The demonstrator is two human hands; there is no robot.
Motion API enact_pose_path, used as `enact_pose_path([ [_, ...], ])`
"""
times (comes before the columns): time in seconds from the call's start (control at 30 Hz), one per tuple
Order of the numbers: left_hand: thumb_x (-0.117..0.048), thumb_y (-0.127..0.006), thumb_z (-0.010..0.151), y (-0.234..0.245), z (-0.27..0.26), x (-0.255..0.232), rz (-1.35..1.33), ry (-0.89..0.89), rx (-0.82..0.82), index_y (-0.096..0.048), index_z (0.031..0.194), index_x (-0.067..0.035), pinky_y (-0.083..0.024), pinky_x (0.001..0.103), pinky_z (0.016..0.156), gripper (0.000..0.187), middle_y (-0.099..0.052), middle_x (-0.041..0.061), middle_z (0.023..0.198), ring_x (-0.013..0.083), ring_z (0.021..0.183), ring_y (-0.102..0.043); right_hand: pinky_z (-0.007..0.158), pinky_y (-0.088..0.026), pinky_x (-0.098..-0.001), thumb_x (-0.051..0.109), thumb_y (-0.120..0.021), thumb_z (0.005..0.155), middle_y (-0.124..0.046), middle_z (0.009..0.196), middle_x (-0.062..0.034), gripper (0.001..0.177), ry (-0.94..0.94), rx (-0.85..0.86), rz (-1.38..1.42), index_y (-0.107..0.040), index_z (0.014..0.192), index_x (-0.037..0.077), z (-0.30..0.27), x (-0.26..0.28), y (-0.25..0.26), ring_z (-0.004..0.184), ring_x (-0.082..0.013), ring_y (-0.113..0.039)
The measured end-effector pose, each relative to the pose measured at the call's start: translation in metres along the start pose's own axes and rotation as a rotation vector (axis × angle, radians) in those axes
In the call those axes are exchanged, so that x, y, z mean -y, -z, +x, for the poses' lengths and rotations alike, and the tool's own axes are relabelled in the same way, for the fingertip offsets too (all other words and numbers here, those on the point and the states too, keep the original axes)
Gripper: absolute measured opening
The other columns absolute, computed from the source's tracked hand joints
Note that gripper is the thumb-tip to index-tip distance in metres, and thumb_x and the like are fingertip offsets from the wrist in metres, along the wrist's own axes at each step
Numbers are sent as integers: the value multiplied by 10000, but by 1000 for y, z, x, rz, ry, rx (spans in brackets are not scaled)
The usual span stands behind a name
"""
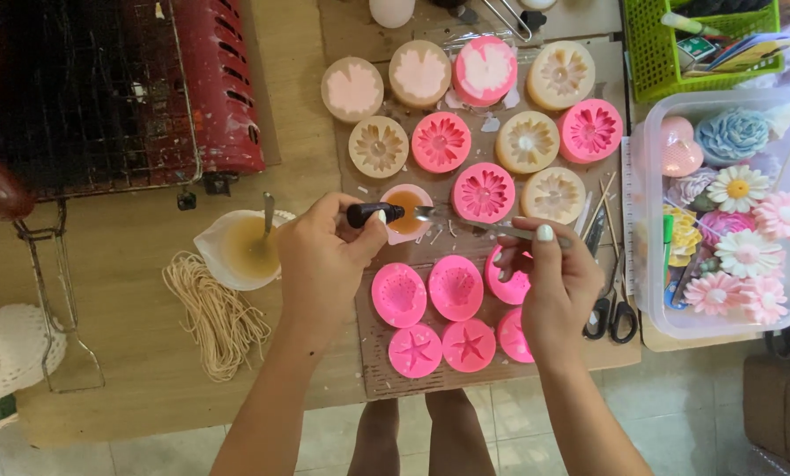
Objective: The person is preparing candle molds by inserting wicks and adding fragrance or dye.
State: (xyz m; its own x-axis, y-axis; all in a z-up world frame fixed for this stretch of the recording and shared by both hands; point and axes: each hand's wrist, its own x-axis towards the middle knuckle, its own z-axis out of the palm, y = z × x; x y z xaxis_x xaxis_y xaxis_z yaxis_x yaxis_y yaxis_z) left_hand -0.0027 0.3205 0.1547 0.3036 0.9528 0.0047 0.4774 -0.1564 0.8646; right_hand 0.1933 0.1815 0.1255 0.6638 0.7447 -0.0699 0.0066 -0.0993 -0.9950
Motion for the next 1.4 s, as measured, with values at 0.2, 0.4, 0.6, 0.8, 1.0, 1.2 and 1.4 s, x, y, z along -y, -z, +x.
enact_pose_path([
  [0.2, -112, -743, 872, -1, 1, 0, -156, 198, 44, -709, 895, -2, -533, 212, 481, 118, -720, 19, 641, 49, 521, -671, 678, -547, -299, 196, -475, 1124, -708, 974, -148, 313, -152, 41, 175, -641, 1177, -64, 9, 0, -7, 773, -155, -644],
  [0.4, -90, -724, 879, 1, 2, -3, -215, 237, 47, -701, 870, 13, -533, 198, 476, 106, -714, 7, 639, 36, 528, -677, 674, -530, -300, 194, -477, 1127, -709, 980, -154, 303, -164, 59, 224, -640, 1183, -57, 13, -2, -5, 789, -166, -649],
  [0.6, -75, -723, 878, 0, 2, -3, -219, 247, 33, -697, 849, 21, -509, 201, 459, 104, -698, 9, 617, 36, 508, -658, 679, -542, -302, 183, -481, 1125, -710, 963, -147, 297, -161, 74, 200, -649, 1169, -58, 15, 2, -6, 776, -171, -649],
  [0.8, -60, -729, 882, -1, 2, -4, -243, 197, 19, -692, 859, 27, -509, 193, 463, 97, -696, 2, 629, 28, 519, -655, 696, -549, -301, 170, -472, 1126, -711, 975, -147, 288, -160, 66, 213, -643, 1169, -58, 15, 0, -4, 792, -171, -655],
  [1.0, -56, -731, 889, -2, 0, -1, -279, 231, 32, -694, 867, 25, -508, 196, 468, 92, -690, 4, 646, 23, 528, -636, 695, -546, -299, 178, -471, 1128, -712, 980, -149, 295, -155, 75, 204, -641, 1171, -59, 14, 0, -1, 785, -173, -654],
  [1.2, -61, -724, 904, -9, -5, 11, -307, 249, 1, -697, 907, 29, -537, 197, 493, 94, -705, 18, 671, 43, 550, -655, 679, -539, -306, 190, -481, 1127, -711, 974, -156, 299, -161, 58, 194, -635, 1173, -61, 12, 0, 4, 785, -177, -657],
  [1.4, -178, -631, 1022, -28, -34, 63, -1005, 419, -16, -659, 1057, 32, -559, 265, 569, 216, -727, 115, 825, 147, 648, -682, 708, -519, -290, 227, -447, 1154, -725, 1043, -123, 325, -35, 151, 67, -650, 1197, -24, 18, 24, -3, 825, -153, -642],
])
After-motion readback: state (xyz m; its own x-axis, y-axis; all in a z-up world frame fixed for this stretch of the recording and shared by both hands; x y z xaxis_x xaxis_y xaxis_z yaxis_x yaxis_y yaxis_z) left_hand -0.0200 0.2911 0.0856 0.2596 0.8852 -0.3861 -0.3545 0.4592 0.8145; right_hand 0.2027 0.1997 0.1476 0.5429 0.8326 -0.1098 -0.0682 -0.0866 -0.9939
